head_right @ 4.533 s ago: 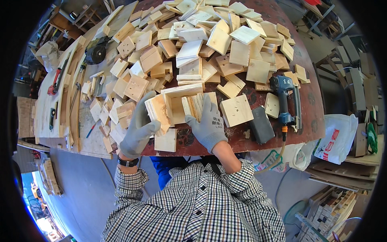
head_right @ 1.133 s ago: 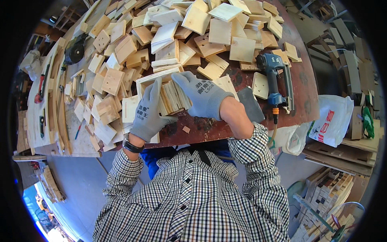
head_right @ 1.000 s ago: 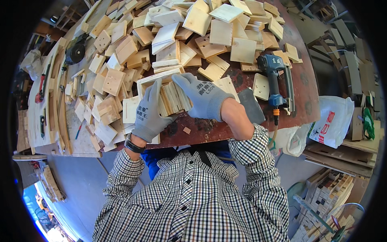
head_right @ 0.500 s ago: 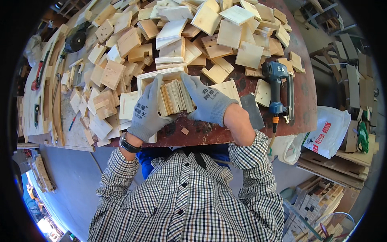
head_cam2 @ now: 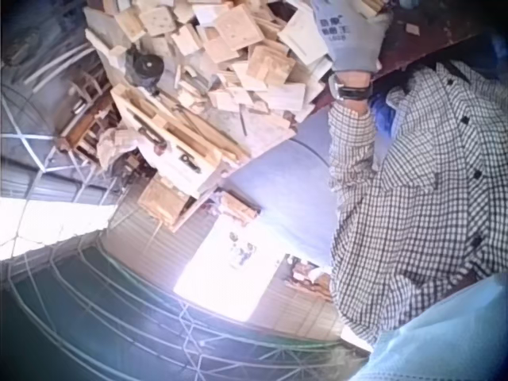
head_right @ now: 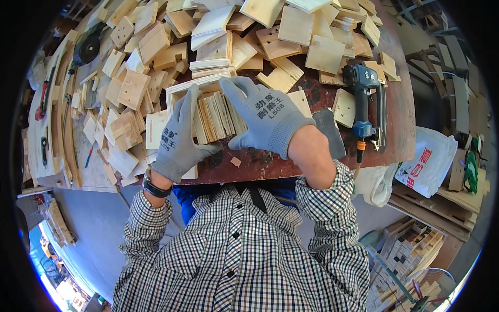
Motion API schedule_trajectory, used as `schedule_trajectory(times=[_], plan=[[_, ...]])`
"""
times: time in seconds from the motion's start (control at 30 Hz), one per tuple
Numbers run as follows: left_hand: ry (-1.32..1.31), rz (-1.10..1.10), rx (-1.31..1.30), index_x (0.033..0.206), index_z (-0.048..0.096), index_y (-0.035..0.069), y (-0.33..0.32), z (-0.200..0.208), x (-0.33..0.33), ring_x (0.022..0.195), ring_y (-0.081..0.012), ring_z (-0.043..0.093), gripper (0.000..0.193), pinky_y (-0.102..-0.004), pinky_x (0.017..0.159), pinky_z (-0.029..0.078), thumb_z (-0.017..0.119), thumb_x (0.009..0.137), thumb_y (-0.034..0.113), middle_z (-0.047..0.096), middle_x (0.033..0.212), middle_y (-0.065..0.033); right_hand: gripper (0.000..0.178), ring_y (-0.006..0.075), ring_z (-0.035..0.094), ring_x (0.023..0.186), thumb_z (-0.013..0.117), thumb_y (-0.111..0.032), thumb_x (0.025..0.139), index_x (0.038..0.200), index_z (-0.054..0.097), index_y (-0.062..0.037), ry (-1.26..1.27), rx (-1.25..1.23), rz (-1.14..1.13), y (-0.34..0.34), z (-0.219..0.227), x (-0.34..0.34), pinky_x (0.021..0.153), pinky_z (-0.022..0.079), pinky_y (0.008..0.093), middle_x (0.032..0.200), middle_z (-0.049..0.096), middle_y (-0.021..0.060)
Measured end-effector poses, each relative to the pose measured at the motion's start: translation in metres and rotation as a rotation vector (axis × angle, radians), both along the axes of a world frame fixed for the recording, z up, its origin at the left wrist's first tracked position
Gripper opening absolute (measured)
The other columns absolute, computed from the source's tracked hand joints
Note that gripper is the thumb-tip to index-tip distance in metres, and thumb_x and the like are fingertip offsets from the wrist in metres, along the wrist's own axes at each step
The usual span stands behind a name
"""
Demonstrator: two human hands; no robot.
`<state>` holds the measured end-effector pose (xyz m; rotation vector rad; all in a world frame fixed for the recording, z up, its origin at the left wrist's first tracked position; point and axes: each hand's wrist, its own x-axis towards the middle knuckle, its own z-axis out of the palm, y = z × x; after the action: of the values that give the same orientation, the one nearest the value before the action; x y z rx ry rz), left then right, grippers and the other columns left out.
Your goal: The person assembles small wooden boxes by hand, picking up pre-cut wooden pieces from a pile, aligning them, and fitting them together. The person repeatedly handles multiple pieces, stacks them, and places completed boxes on the table.
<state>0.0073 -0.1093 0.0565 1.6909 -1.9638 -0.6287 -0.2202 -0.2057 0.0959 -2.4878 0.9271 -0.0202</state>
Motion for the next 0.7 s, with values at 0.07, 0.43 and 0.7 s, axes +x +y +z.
schedule_trajectory(times=[0.07,0.43,0.7], plan=[[0.001,-0.011,0.006,0.167,0.019,0.003,0.0,-0.002,0.002,0.144,-0.0429,0.045,0.135,-0.0461,0.121,0.04,0.099,0.061,0.026,0.043,0.156,-0.0255,0.118,0.0403,0.062,0.127,0.091,-0.05,0.073,0.162,0.027,-0.0054,0.02,-0.034,-0.013,0.002,0.004,0.002,0.106,0.054,0.0469,0.154,0.045,0.0202],[0.264,-0.083,0.074,0.169,0.009,0.003,0.005,0.008,0.029,0.155,-0.0429,0.029,0.141,-0.0488,0.128,0.027,0.1,0.064,0.033,0.027,0.168,-0.0254,0.115,0.0414,0.057,0.133,0.09,-0.047,0.074,0.162,0.029,-0.0067,-0.041,-0.07,-0.091,0.001,0.016,-0.027,0.111,0.048,0.0495,0.157,0.044,0.0199],[0.132,0.097,-0.169,0.16,0.037,-0.001,0.037,0.026,0.043,0.147,-0.0425,0.044,0.106,-0.0493,0.122,0.036,0.094,0.077,0.034,0.045,0.159,-0.0241,0.113,0.0433,0.051,0.139,0.09,-0.043,0.073,0.162,0.032,-0.0049,-0.065,0.055,-0.148,-0.001,0.026,-0.034,0.116,0.043,0.0479,0.158,0.044,0.0237]])
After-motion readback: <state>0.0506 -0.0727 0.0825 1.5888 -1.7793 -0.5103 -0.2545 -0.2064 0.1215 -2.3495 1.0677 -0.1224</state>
